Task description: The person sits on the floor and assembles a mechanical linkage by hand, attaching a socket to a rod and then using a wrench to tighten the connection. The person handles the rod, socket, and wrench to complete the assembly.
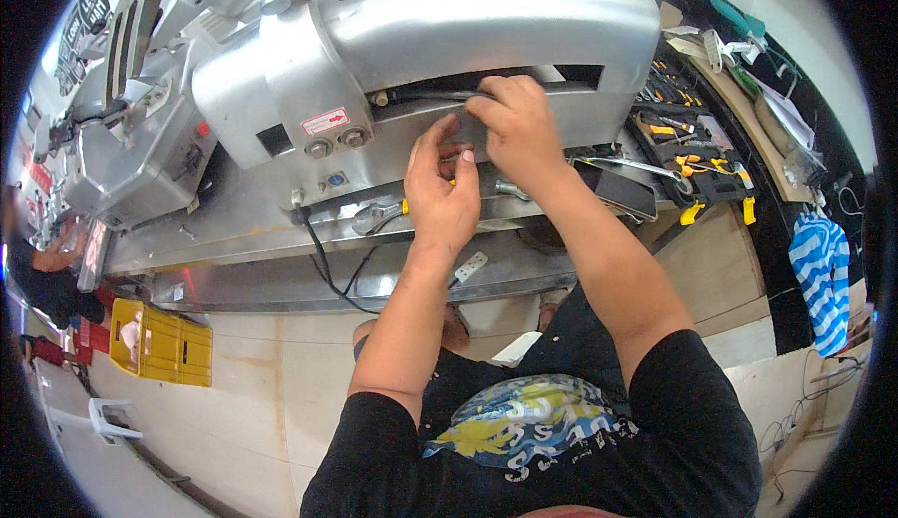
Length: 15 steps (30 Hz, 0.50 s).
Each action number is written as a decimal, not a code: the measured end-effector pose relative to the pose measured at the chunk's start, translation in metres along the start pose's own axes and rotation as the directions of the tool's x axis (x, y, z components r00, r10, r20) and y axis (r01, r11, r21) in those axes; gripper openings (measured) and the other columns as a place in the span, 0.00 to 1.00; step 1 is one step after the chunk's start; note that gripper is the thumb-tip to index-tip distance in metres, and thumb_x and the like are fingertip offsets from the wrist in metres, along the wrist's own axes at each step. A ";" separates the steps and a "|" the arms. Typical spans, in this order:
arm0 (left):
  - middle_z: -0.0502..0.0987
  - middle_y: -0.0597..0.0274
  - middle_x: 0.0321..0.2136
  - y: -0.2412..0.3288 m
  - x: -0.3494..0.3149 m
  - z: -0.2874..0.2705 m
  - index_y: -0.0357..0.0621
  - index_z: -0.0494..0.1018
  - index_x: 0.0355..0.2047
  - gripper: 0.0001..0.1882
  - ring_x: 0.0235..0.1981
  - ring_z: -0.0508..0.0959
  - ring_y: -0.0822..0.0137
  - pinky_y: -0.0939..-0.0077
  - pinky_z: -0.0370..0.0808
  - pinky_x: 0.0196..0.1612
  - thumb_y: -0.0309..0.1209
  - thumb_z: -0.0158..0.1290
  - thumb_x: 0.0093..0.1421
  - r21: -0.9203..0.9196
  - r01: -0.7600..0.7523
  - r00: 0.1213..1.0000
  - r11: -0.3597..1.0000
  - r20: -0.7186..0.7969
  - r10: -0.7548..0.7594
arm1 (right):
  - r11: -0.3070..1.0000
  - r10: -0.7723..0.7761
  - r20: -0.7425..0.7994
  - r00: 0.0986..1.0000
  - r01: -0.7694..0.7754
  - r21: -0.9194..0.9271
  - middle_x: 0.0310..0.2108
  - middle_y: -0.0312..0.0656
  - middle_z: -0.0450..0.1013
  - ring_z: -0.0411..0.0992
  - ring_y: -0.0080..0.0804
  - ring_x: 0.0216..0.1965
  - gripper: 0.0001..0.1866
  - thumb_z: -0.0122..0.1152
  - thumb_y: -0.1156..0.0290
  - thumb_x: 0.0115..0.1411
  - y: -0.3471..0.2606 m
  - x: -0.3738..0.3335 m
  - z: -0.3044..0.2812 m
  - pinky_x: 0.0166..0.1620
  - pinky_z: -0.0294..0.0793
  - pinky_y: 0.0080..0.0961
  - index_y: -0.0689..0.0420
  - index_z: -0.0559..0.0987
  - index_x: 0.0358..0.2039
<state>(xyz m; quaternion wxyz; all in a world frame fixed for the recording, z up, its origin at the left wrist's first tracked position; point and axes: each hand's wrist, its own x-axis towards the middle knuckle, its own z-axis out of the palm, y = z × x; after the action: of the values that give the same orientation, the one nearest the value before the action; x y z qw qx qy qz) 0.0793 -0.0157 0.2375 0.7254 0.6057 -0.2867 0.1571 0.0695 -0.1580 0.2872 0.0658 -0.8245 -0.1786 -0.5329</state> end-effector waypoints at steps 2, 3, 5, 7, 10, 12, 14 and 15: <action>0.73 0.50 0.53 0.001 -0.004 -0.002 0.35 0.67 0.60 0.26 0.46 0.78 0.64 0.73 0.78 0.47 0.17 0.51 0.60 -0.002 0.042 0.999 0.999 0.022 -0.042 | 0.999 0.032 -0.059 0.998 -0.034 -0.033 0.40 0.44 0.76 0.73 0.47 0.43 0.13 0.59 0.81 0.45 -0.001 -0.009 -0.020 0.48 0.73 0.41 0.54 0.82 0.33; 0.72 0.50 0.55 0.004 -0.006 -0.004 0.37 0.66 0.61 0.27 0.49 0.77 0.64 0.72 0.77 0.48 0.17 0.52 0.61 0.016 0.042 0.999 0.999 0.024 -0.042 | 0.997 0.067 -0.053 0.996 -0.069 -0.035 0.41 0.45 0.76 0.74 0.48 0.44 0.14 0.60 0.83 0.42 -0.009 -0.014 -0.031 0.48 0.73 0.41 0.55 0.81 0.32; 0.70 0.49 0.56 0.014 -0.007 -0.003 0.40 0.65 0.63 0.29 0.51 0.76 0.62 0.71 0.77 0.49 0.17 0.53 0.60 0.139 -0.058 0.998 0.989 0.035 0.053 | 0.989 0.104 -0.052 0.993 -0.109 -0.105 0.41 0.46 0.77 0.74 0.48 0.44 0.13 0.60 0.82 0.43 -0.019 -0.024 -0.064 0.47 0.74 0.41 0.55 0.81 0.32; 0.69 0.45 0.56 0.028 -0.006 0.001 0.42 0.65 0.64 0.32 0.53 0.75 0.57 0.68 0.76 0.50 0.18 0.56 0.57 0.338 -0.242 0.970 0.909 0.082 0.228 | 0.979 0.127 -0.046 0.991 -0.133 -0.152 0.41 0.47 0.77 0.74 0.49 0.43 0.13 0.61 0.82 0.43 -0.019 -0.032 -0.092 0.47 0.74 0.42 0.56 0.80 0.31; 0.67 0.43 0.53 0.038 0.001 0.012 0.47 0.64 0.65 0.37 0.51 0.73 0.49 0.60 0.74 0.51 0.19 0.60 0.54 0.577 -0.455 0.886 0.679 0.217 0.409 | 0.973 0.134 -0.030 0.991 -0.137 -0.183 0.41 0.48 0.77 0.75 0.50 0.42 0.10 0.61 0.82 0.45 -0.020 -0.042 -0.127 0.46 0.74 0.43 0.57 0.78 0.31; 0.69 0.44 0.50 0.046 -0.002 0.021 0.48 0.72 0.59 0.32 0.47 0.74 0.47 0.56 0.72 0.53 0.21 0.63 0.52 0.538 -0.430 0.901 0.725 0.198 0.387 | 0.974 0.109 -0.012 0.994 -0.109 -0.197 0.41 0.49 0.77 0.75 0.51 0.41 0.09 0.61 0.81 0.47 -0.026 -0.047 -0.148 0.45 0.74 0.43 0.57 0.78 0.31; 0.70 0.45 0.48 0.047 -0.009 0.027 0.47 0.76 0.54 0.27 0.47 0.74 0.48 0.57 0.71 0.53 0.21 0.64 0.51 0.544 -0.433 0.901 0.719 0.233 0.366 | 0.984 0.097 0.115 0.989 -0.078 -0.160 0.43 0.50 0.77 0.76 0.50 0.40 0.08 0.63 0.78 0.50 -0.034 -0.046 -0.175 0.45 0.75 0.43 0.55 0.79 0.33; 0.73 0.49 0.46 0.052 -0.011 0.027 0.46 0.80 0.46 0.20 0.47 0.75 0.50 0.60 0.73 0.51 0.21 0.63 0.51 0.566 -0.428 0.903 0.705 0.223 0.368 | 0.990 0.085 0.187 0.979 -0.061 -0.131 0.44 0.49 0.77 0.76 0.49 0.41 0.09 0.65 0.76 0.50 -0.042 -0.045 -0.190 0.44 0.76 0.42 0.54 0.80 0.34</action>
<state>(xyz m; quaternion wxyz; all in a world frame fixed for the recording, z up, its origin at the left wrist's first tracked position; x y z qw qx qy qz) 0.0342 -0.0295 0.2744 0.4291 0.7345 -0.3790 0.3644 -0.1250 -0.1854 0.3241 0.0164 -0.8804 -0.1202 -0.4584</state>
